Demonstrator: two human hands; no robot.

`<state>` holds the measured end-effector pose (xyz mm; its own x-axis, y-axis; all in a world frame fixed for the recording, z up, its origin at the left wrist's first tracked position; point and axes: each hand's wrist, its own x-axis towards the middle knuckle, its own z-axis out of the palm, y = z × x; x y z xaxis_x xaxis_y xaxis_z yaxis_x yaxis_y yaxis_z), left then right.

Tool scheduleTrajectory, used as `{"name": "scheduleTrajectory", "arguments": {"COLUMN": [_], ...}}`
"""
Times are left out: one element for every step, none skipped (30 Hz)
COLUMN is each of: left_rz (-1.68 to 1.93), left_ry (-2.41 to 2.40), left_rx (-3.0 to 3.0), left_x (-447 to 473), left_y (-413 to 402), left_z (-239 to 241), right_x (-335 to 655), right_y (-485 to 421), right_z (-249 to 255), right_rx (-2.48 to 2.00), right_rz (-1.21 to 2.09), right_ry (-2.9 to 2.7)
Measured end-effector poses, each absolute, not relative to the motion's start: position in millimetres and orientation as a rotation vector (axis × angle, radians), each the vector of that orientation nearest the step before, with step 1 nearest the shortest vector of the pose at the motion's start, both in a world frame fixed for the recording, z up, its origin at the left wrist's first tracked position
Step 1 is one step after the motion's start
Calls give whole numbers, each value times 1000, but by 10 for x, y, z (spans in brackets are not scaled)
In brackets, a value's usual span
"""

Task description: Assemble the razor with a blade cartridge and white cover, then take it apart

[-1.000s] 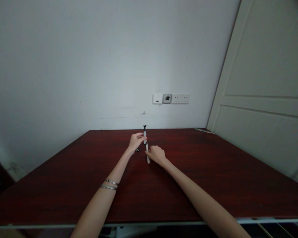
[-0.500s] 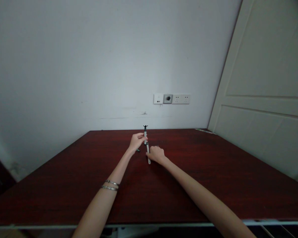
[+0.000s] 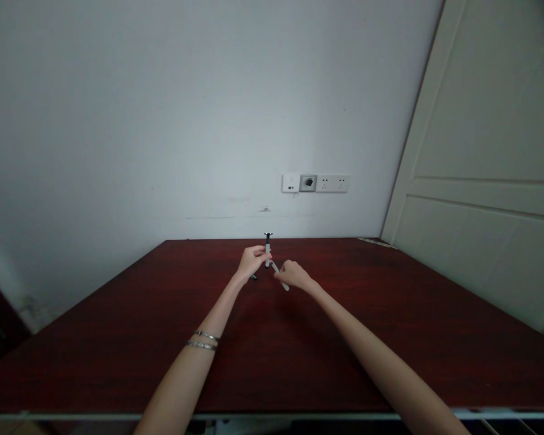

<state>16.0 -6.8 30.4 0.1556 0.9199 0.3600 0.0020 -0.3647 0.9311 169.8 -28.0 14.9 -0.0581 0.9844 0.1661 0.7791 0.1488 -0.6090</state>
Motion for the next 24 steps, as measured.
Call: {"name": "scheduleTrajectory", "arguments": {"left_rz": [1327, 1312, 1295, 1277, 1257, 1236, 1212, 1183, 1156, 1133, 1116, 1105, 1097, 1092, 1089, 1084, 1081, 1079, 1079, 1079, 1084, 1089, 1097, 1103], "left_ry": [915, 912, 909, 907, 904, 902, 899, 893, 887, 881, 876, 872, 867, 861, 854, 848, 847, 852, 862, 875, 886, 893, 898, 904], "left_rx": [1573, 1576, 1577, 1579, 1583, 1591, 1608, 1632, 1658, 1686, 1711, 1733, 1756, 1779, 1805, 1835, 1869, 1907, 1947, 1988, 2030, 2068, 2100, 2127], "left_x": [150, 138, 124, 110, 96, 84, 74, 67, 62, 61, 63, 68, 75, 84, 95, 106, 118, 129, 138, 145, 149, 150, 148, 143], "left_y": [-69, -71, -74, -78, -82, -85, -88, -89, -91, -93, -97, -104, -114, -127, -142, -159, -175, -191, -205, -217, -228, -237, -245, -253], "left_z": [301, 296, 289, 279, 266, 250, 231, 209, 187, 164, 142, 122, 103, 87, 73, 61, 52, 45, 41, 39, 41, 45, 52, 61], "right_x": [1779, 1865, 1955, 2045, 2134, 2220, 2301, 2375, 2442, 2500, 2550, 2589, 2617, 2634, 2638, 2630, 2612, 2585, 2552, 2519, 2489, 2468, 2460, 2468], "right_y": [-274, -269, -268, -269, -273, -280, -290, -303, -319, -337, -358, -383, -411, -442, -475, -510, -546, -583, -619, -652, -683, -708, -727, -738], "right_z": [190, 228, 263, 292, 316, 334, 346, 355, 359, 362, 363, 364, 366, 370, 375, 382, 390, 397, 403, 407, 407, 402, 392, 378], "right_rx": [-1637, -1600, -1571, -1550, -1538, -1525, -1504, -1477, -1439, -1389, -1331, -1267, -1201, -1136, -1071, -1013, -962, -920, -890, -874, -870, -870, -871, -871], "right_rz": [478, 470, 476, 511, 573, 655, 732, 791, 821, 812, 767, 690, 592, 483, 373, 273, 188, 120, 66, 24, -11, -39, -65, -89], "right_ry": [-1922, -1943, -1939, -1916, -1880, -1843, -1803, -1767, -1742, -1735, -1750, -1786, -1834, -1883, -1930, -1972, -2009, -2039, -2064, -2088, -2107, -2120, -2133, -2144]}}
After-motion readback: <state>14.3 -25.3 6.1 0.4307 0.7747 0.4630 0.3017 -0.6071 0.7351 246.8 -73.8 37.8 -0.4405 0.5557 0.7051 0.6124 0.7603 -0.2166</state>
